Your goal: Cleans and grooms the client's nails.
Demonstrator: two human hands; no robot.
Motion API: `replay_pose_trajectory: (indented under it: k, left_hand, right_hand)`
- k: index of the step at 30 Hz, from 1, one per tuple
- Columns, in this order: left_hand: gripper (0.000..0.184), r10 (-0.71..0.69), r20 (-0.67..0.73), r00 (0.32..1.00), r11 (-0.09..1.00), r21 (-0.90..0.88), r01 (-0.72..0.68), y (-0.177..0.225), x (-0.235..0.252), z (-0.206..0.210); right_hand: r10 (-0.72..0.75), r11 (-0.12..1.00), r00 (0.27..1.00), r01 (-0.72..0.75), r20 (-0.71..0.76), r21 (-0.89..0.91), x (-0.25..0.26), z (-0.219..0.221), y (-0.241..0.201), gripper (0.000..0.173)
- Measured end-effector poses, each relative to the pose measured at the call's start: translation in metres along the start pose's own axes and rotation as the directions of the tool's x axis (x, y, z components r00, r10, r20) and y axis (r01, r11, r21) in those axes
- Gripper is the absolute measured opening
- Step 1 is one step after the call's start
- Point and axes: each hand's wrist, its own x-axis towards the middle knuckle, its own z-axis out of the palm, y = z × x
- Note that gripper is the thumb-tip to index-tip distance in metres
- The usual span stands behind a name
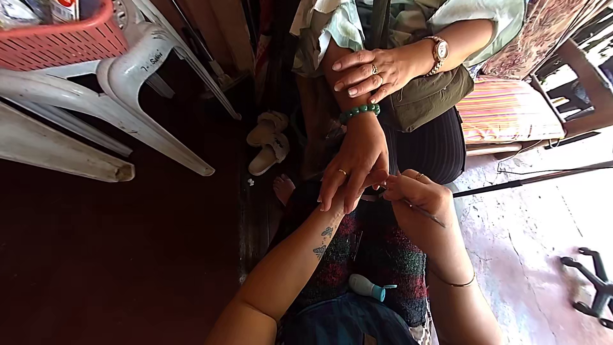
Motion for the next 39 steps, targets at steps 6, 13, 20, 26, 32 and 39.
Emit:
replay_pose_trajectory:
  k: [6,13,20,26,32,39]
  left_hand:
    - [0.012,-0.075,-0.146,0.987,0.997,-0.001,0.076,0.005,0.008,0.012]
    - [0.02,-0.173,-0.148,0.974,0.969,0.152,0.195,0.038,0.019,0.042]
    - [0.01,-0.114,-0.145,0.983,0.989,0.073,0.125,0.004,0.011,0.013]
    - [0.007,-0.132,-0.118,0.984,0.987,0.072,0.141,-0.001,0.01,0.009]
    - [0.005,-0.163,-0.07,0.984,0.984,0.055,0.167,0.001,0.01,0.009]
    - [0.007,-0.135,-0.046,0.99,0.99,0.032,0.137,0.007,0.013,0.014]
  right_hand:
    - [-0.009,0.999,1.0,0.009,0.012,-0.044,0.0,0.001,-0.001,0.017]
    - [-0.026,0.997,0.998,0.03,0.05,-0.074,0.0,-0.001,-0.002,0.018]
    - [-0.031,0.998,0.998,0.033,0.055,-0.046,-0.001,-0.002,0.0,0.018]
    - [-0.019,1.0,0.999,0.019,0.051,0.0,0.001,-0.004,0.003,0.017]
    - [0.056,0.989,0.998,-0.056,-0.002,0.135,-0.001,-0.004,0.009,0.014]
    - [0.1,0.945,0.995,-0.094,-0.003,0.313,-0.004,-0.008,0.017,0.015]
